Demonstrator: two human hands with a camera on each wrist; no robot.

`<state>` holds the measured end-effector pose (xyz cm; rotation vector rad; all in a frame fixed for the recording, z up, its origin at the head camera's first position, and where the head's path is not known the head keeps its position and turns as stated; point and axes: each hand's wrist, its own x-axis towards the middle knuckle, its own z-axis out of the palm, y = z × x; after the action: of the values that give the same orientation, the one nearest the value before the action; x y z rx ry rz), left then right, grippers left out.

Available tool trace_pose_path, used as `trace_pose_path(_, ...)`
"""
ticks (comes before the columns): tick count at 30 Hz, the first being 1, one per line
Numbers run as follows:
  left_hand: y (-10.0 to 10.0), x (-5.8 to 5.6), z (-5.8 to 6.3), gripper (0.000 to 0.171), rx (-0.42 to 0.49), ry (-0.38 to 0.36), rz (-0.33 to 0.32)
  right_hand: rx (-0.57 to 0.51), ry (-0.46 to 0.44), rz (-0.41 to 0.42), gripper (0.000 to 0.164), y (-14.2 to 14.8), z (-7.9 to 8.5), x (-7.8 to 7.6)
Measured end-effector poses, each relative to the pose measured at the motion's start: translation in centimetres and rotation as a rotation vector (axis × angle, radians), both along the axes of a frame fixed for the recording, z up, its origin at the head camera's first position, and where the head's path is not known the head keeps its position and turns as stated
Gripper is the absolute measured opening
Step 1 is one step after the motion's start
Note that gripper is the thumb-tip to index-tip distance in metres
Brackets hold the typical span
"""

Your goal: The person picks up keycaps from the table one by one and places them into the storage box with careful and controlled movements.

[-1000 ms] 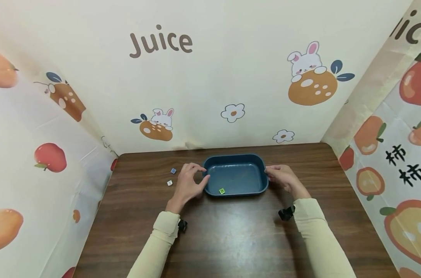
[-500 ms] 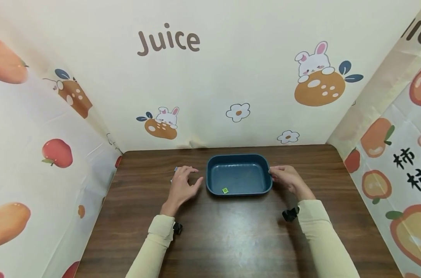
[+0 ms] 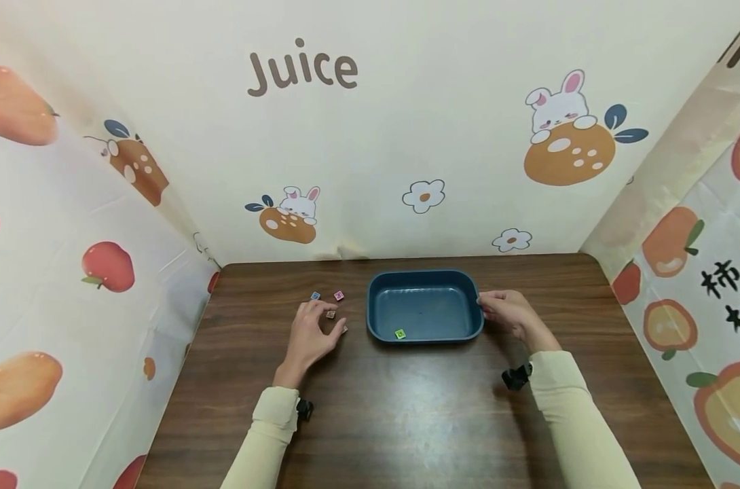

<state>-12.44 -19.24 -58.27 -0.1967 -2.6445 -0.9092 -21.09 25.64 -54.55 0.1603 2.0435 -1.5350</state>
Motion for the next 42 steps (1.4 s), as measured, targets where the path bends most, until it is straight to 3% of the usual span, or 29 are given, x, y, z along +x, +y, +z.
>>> trace_pose_path(11,-0.3,0.5,-1.1,0.036,-0.02,-0.069,0.017,-0.019,0.003,-0.012,0.046,0.1,0.0,0.0)
trace_pose_path(27,-0.1,0.8,-2.5,0.026,-0.014,-0.094,0.029,0.01,0.014,-0.023,0.054,-0.3,0.4,0.3)
trace_pose_path(36,-0.3,0.8,-3.2,0.029,-0.009,-0.093,0.034,0.026,0.017,-0.009,0.057,-0.4,0.2,0.2)
trace_pose_path(42,-0.4,0.9,-3.4,0.031,-0.003,-0.13,0.022,0.022,0.009,-0.001,0.056,-0.3,0.3,0.1)
